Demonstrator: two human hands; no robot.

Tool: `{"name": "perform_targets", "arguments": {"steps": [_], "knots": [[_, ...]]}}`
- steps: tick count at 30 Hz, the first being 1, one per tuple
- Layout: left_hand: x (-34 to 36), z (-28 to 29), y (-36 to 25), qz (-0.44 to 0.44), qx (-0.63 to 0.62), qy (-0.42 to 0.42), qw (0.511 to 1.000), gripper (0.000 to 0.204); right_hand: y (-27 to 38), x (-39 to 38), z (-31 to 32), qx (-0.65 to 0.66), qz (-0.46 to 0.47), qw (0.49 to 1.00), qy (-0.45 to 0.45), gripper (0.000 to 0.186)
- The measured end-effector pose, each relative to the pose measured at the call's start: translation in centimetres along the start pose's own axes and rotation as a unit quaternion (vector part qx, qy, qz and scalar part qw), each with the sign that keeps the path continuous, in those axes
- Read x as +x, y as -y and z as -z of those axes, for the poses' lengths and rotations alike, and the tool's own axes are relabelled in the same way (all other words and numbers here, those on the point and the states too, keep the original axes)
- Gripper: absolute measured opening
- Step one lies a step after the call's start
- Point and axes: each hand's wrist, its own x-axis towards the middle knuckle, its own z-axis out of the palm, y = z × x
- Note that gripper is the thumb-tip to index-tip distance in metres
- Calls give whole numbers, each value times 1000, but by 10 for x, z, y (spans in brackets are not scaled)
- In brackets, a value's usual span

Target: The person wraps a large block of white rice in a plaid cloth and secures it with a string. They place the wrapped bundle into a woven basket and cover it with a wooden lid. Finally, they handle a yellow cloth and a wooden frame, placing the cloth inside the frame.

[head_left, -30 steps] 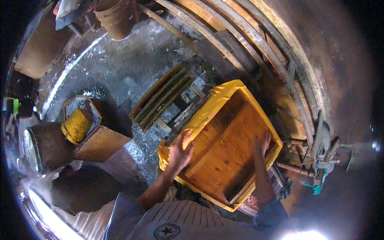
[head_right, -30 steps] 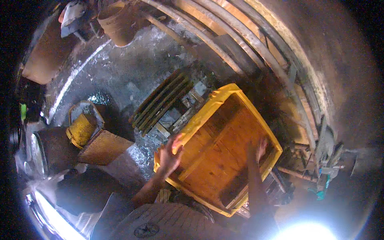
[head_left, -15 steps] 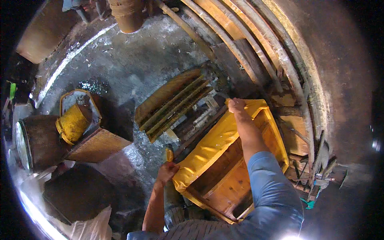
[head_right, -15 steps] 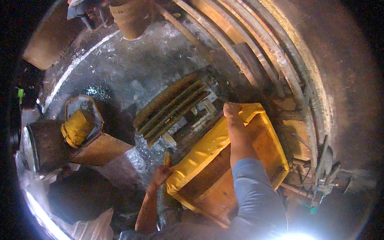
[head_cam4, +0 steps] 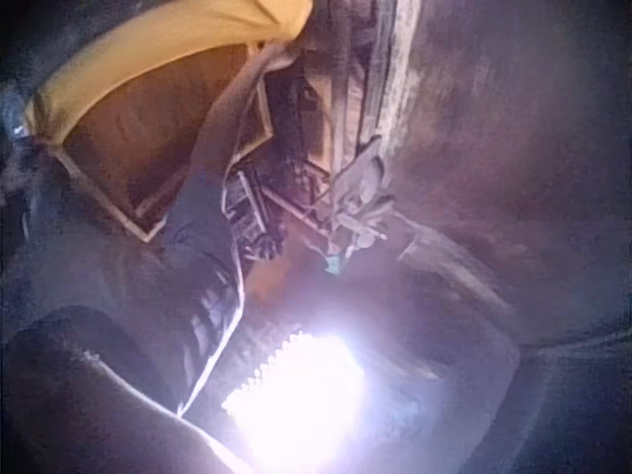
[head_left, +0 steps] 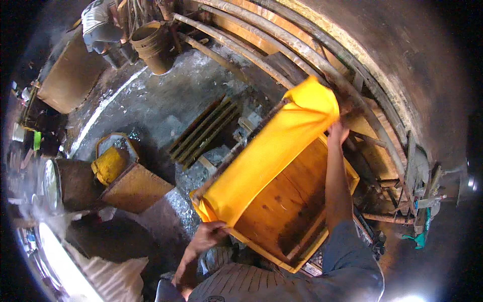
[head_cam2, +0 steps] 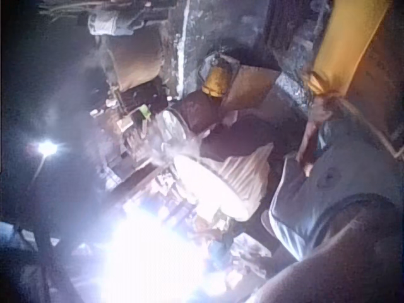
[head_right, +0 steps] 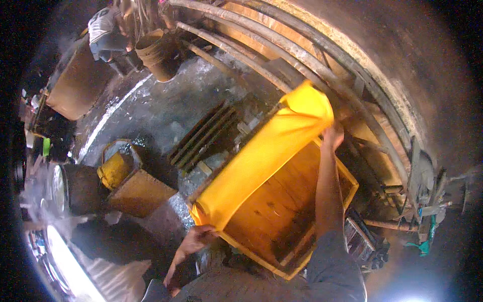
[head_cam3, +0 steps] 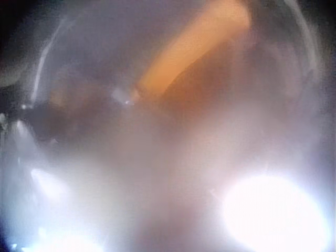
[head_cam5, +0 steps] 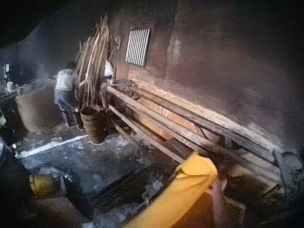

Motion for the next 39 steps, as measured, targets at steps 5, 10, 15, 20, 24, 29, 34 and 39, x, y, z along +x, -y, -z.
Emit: {"name": "perform_targets", "arguments": {"steps": [5, 10, 15, 20, 24, 29, 34, 39], "knots": [[26, -46, 10, 9, 369, 99, 924, 30, -31, -57, 303, -439, 208, 872, -64, 34], [167, -14, -7, -80, 345, -208, 912, 52, -65, -225, 423, -62, -96, 992, -62, 52], [210, -13, 14, 145, 433, -122, 881, 68, -52, -434, 431, -58, -376, 925, 14, 55], [204, -35, 41, 79, 476, -202, 852, 64, -41, -416, 459, 89, -411, 907, -13, 54], [160, -75, 62, 104, 471, -192, 854, 68, 5, -410, 500, 154, -422, 893, -16, 54], [139, -159, -23, 194, 401, -109, 888, 60, -13, -466, 606, -34, -301, 949, -86, 62], [144, -208, -22, 22, 493, -250, 833, 54, -14, -490, 568, 166, -330, 925, -87, 47], [73, -377, -76, -132, 444, 164, 871, 75, 46, -440, 518, 265, -297, 914, -79, 54]]}}
